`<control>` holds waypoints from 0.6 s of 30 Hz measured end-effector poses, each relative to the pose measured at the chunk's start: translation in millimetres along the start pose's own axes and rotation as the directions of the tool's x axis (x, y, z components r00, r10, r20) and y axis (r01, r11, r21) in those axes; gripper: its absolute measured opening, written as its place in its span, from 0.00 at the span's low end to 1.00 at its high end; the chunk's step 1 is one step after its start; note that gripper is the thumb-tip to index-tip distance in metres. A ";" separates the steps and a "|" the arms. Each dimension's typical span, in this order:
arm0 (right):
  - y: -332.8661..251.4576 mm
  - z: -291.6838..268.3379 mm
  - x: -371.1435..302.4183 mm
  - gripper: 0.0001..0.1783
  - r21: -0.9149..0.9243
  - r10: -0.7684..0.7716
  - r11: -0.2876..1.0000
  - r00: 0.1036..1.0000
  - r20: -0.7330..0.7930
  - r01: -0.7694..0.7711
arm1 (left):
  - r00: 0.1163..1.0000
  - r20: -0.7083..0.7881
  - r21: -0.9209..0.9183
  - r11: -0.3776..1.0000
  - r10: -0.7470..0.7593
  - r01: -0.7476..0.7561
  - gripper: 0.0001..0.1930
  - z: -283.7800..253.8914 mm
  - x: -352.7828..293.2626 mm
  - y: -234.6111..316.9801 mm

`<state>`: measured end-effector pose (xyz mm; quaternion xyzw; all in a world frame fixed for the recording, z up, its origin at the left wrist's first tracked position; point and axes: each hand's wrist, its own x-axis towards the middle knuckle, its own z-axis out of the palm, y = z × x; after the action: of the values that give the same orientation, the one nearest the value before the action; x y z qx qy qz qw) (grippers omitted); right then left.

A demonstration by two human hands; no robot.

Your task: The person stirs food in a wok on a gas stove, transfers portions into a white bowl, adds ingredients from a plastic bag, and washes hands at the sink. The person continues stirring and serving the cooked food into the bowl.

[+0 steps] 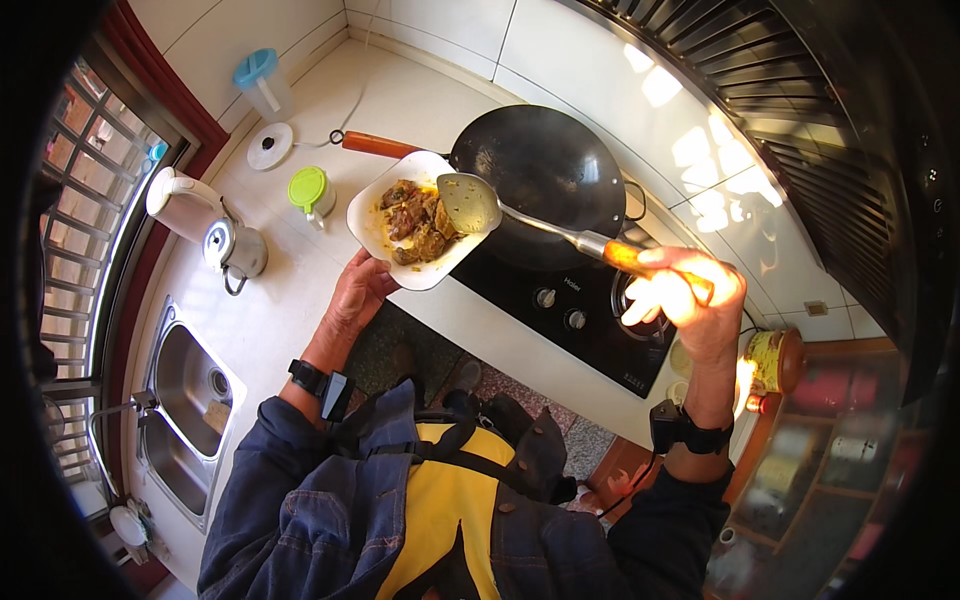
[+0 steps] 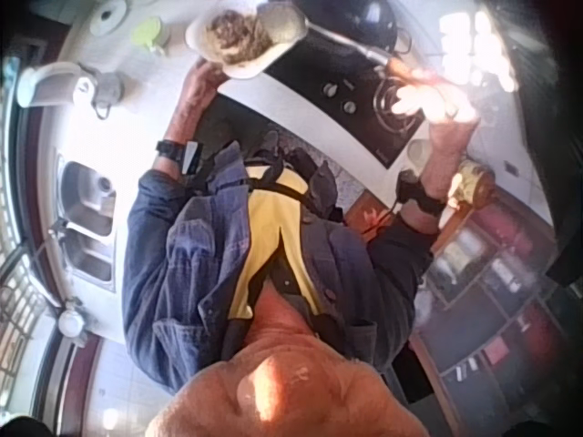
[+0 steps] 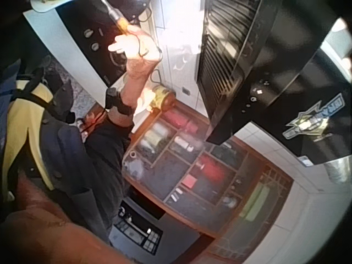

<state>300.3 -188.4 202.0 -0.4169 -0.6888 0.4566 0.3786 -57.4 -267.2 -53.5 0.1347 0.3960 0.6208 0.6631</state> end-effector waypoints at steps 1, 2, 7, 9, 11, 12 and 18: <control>-5.8 3.1 -3.2 0.09 -0.073 -0.060 0.995 0.998 0.027 0.062 | 1.000 0.003 -0.001 1.000 -0.001 0.001 0.26 -0.2 0.1 -0.4; -10.5 5.8 -4.8 0.08 -0.157 -0.126 0.978 0.990 0.067 0.135 | 1.000 0.000 -0.003 1.000 -0.001 0.001 0.26 -0.4 0.2 -0.7; -19.0 10.3 -9.7 0.06 -0.189 -0.203 0.958 0.975 0.085 0.216 | 1.000 0.017 -0.030 0.999 0.015 -0.014 0.26 0.4 -0.3 -2.8; -13.7 5.7 -9.4 0.06 -0.161 -0.139 0.977 0.990 0.016 0.140 | 1.000 0.014 -0.028 1.000 0.012 -0.011 0.26 0.7 -0.7 -3.3; -2.5 -2.9 -7.1 0.07 -0.040 -0.118 0.992 0.992 -0.041 0.117 | 1.000 0.015 -0.028 1.000 0.011 -0.010 0.25 1.3 -0.9 -3.9; 4.5 -9.4 -4.4 0.09 0.045 -0.122 0.991 0.990 -0.065 0.125 | 1.000 0.013 -0.028 1.000 0.011 -0.011 0.25 1.5 -0.9 -4.2; 66.4 -49.6 0.2 0.23 0.582 0.187 0.810 0.908 -0.374 0.072 | 1.000 -0.006 -0.038 0.999 0.007 -0.007 0.23 2.0 -2.5 -6.1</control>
<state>360.2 -157.0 154.0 -0.3886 -0.4058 0.5580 0.6107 -51.4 -270.1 -55.4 0.1216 0.3855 0.6310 0.6621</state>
